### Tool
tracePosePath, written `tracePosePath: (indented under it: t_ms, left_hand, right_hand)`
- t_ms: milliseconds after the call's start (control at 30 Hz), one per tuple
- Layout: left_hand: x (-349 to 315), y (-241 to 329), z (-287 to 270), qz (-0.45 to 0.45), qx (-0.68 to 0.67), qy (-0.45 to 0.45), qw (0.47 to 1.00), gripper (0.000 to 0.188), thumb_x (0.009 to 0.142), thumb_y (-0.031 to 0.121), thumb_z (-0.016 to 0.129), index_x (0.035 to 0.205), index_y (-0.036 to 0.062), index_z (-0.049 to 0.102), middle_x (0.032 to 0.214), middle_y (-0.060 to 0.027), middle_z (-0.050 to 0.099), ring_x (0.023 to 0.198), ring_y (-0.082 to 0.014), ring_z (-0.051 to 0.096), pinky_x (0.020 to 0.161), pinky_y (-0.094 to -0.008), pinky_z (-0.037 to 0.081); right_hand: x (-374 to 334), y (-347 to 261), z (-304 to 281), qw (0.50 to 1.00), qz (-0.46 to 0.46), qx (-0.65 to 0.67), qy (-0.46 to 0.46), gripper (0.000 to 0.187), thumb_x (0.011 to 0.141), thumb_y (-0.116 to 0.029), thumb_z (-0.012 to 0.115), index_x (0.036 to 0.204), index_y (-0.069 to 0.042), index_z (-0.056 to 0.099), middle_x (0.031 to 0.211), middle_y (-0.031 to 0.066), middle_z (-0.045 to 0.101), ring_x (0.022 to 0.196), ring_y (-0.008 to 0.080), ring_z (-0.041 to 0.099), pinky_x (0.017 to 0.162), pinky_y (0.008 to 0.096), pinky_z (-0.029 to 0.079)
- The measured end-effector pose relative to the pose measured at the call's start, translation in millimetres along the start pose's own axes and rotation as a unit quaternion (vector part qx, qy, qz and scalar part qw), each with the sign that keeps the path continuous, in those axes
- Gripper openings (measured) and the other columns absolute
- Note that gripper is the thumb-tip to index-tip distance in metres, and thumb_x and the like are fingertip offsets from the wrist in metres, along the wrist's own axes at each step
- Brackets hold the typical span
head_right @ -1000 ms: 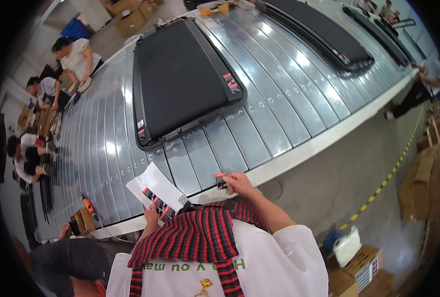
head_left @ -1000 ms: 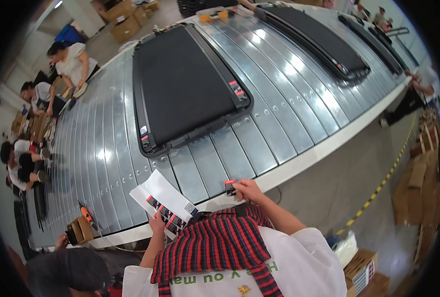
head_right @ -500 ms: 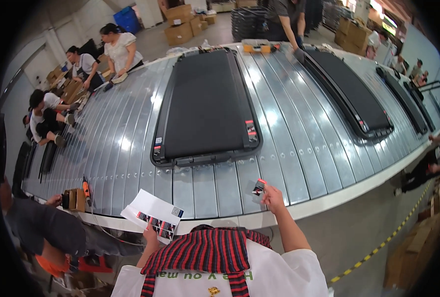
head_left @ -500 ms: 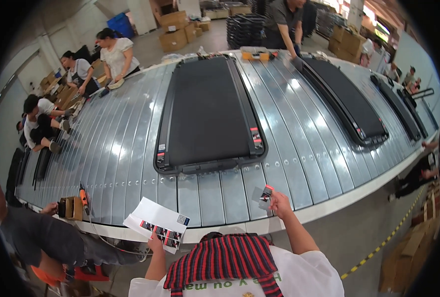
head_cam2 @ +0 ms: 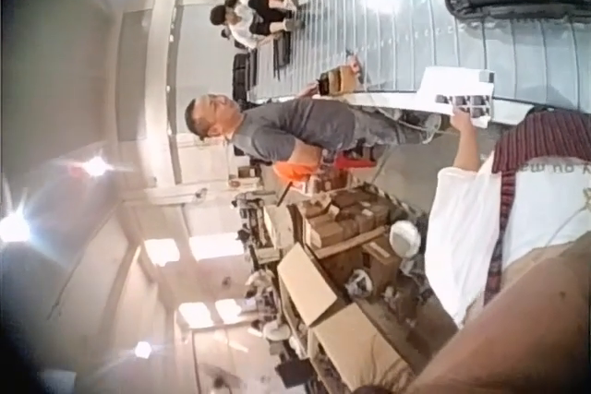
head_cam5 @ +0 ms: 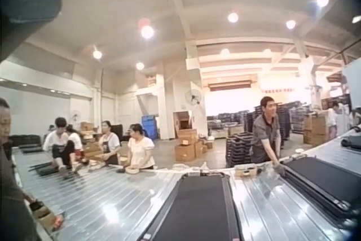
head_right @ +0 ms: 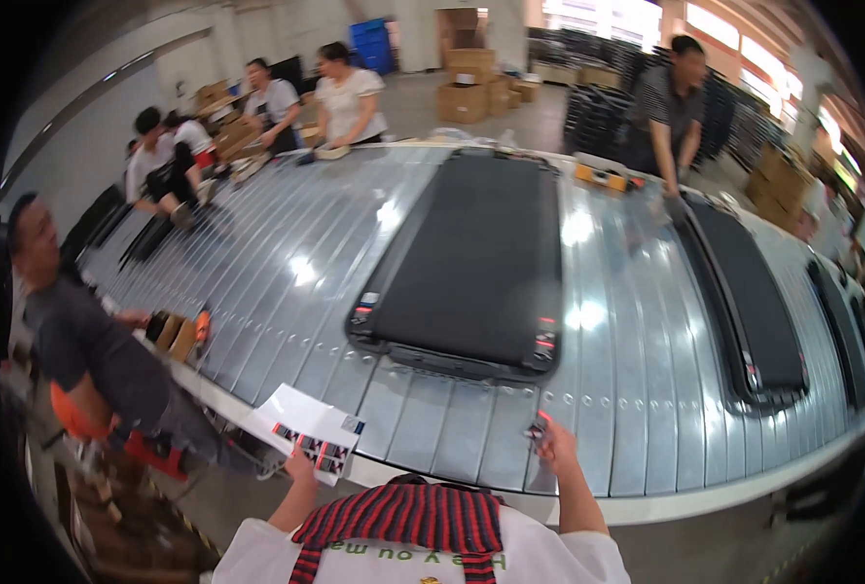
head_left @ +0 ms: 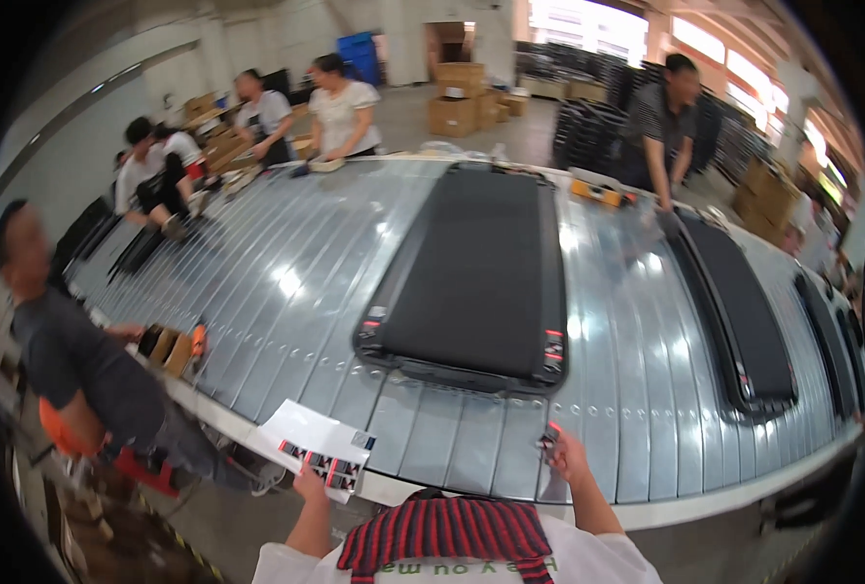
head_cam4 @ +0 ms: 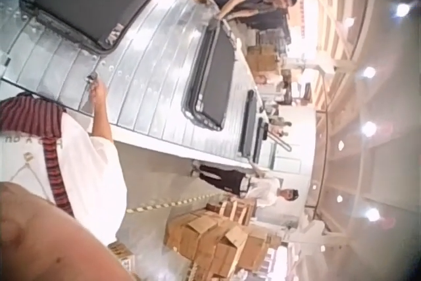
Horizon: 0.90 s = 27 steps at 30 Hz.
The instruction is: Applying identifying labels and stickers to treadmills on a factory assembly line.
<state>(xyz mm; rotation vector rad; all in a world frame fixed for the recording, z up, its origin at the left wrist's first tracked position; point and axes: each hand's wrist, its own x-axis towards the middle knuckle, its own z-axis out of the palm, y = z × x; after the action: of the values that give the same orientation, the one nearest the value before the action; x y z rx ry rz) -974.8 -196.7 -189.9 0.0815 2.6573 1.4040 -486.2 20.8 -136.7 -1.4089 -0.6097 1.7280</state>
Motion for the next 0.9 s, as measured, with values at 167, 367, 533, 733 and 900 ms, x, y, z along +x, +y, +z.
tracePosePath:
  t_ms: [167,367,533,733,900]
  left_hand:
    - [-26,28,-1,-0.006,-0.054,0.056,0.997,0.046,0.078,0.037,0.048,0.085,-0.008,0.057,0.077,-0.0242,0.058,0.074,-0.036,0.057,0.066,-0.0405,0.043]
    - [-49,20,-19,-0.029,0.043,-0.019,0.998,0.056,0.078,0.045,0.042,0.083,-0.0081,0.057,0.08,-0.0266,0.056,0.08,-0.0391,0.054,0.069,-0.0445,0.041]
    - [-65,18,-23,-0.061,0.136,-0.062,0.987,0.054,0.082,0.042,0.035,0.09,-0.0072,0.055,0.09,-0.0277,0.054,0.088,-0.0408,0.05,0.075,-0.0456,0.039]
    - [-45,37,-3,-0.113,0.044,0.02,0.992,0.047,0.085,0.037,0.034,0.095,-0.0062,0.048,0.094,-0.0278,0.052,0.091,-0.0414,0.049,0.077,-0.0447,0.04]
    - [-40,45,21,-0.219,-0.048,0.107,0.969,0.044,0.085,0.035,0.034,0.097,-0.0066,0.043,0.093,-0.0282,0.053,0.088,-0.0401,0.052,0.075,-0.044,0.041]
  right_hand:
    - [-9,1,3,0.995,-0.019,-0.092,-0.033,0.027,0.079,-0.031,0.052,0.07,-0.006,0.048,0.044,0.0023,0.042,0.03,0.0092,0.037,0.032,0.0245,0.041]
    - [-6,1,5,0.996,-0.021,-0.07,-0.056,0.025,0.079,-0.028,0.053,0.072,-0.005,0.049,0.045,0.003,0.043,0.031,0.0099,0.04,0.032,0.0245,0.043]
    - [-4,3,2,0.994,-0.032,-0.064,-0.079,0.021,0.08,-0.024,0.053,0.071,-0.005,0.049,0.048,0.0003,0.042,0.036,0.0084,0.043,0.032,0.0249,0.044]
    - [-5,5,0,0.994,-0.037,-0.068,-0.074,0.021,0.081,-0.024,0.052,0.072,-0.005,0.049,0.044,0.0006,0.041,0.032,0.0093,0.041,0.03,0.025,0.043]
    - [-2,7,0,0.994,-0.04,-0.088,-0.044,0.022,0.079,-0.024,0.053,0.074,-0.004,0.05,0.042,0.0018,0.042,0.03,0.0099,0.04,0.028,0.0252,0.042]
